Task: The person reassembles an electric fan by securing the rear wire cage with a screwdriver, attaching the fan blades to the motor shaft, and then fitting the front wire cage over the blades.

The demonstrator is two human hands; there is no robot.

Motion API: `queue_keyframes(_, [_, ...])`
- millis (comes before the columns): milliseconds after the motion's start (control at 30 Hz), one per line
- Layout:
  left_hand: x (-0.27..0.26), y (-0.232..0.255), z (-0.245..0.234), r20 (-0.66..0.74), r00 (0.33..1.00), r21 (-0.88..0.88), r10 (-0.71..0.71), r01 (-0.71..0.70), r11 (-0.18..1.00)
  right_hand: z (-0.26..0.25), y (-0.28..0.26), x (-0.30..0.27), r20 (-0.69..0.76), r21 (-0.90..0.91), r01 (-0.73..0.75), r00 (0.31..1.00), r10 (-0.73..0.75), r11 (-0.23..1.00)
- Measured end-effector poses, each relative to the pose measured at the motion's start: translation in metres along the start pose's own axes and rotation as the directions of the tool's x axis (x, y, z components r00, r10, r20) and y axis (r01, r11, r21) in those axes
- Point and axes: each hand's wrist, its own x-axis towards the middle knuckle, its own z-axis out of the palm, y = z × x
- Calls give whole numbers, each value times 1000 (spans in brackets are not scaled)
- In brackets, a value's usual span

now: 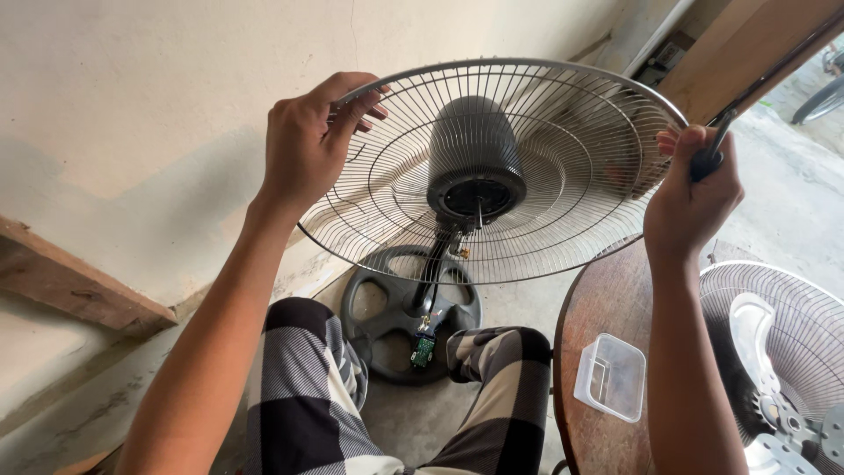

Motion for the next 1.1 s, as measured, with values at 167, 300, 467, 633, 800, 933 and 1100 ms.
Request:
queue_keyframes(167, [5, 4, -2, 50, 998, -49, 33, -31, 998, -10, -4, -5, 44, 26, -35, 998, 34, 999])
queue_keyframes(300, [5, 3, -5, 74, 997, -60, 3, 2, 998, -11, -8, -7, 39, 3, -56, 998, 55, 998])
queue_keyframes(467, [-11, -1, -8, 79, 992, -158, -104, 115, 981, -12, -9, -12, 17, -30, -79, 997, 79, 996])
queue_keyframes(633, [-34, -13, -9, 67, 976, -249, -209, 219, 943, -12, -2, -27, 8, -32, -64, 998, 65, 997])
queue_keyframes(800, [-60, -21, -6, 17, 964, -238, -264, 260, 936, -15, 9, -38, -13, -76, -99, 995, 98, 992])
queue_keyframes(933, [-79, -27, -2, 13, 934, -340, -357, 340, 877, -16, 15, -45, -13, -75, -112, 994, 112, 991])
queue_keyframes(1100, [-108, -31, 2, -53, 914, -291, -403, 372, 881, -25, 15, -66, -22, -214, -249, 968, 251, 944])
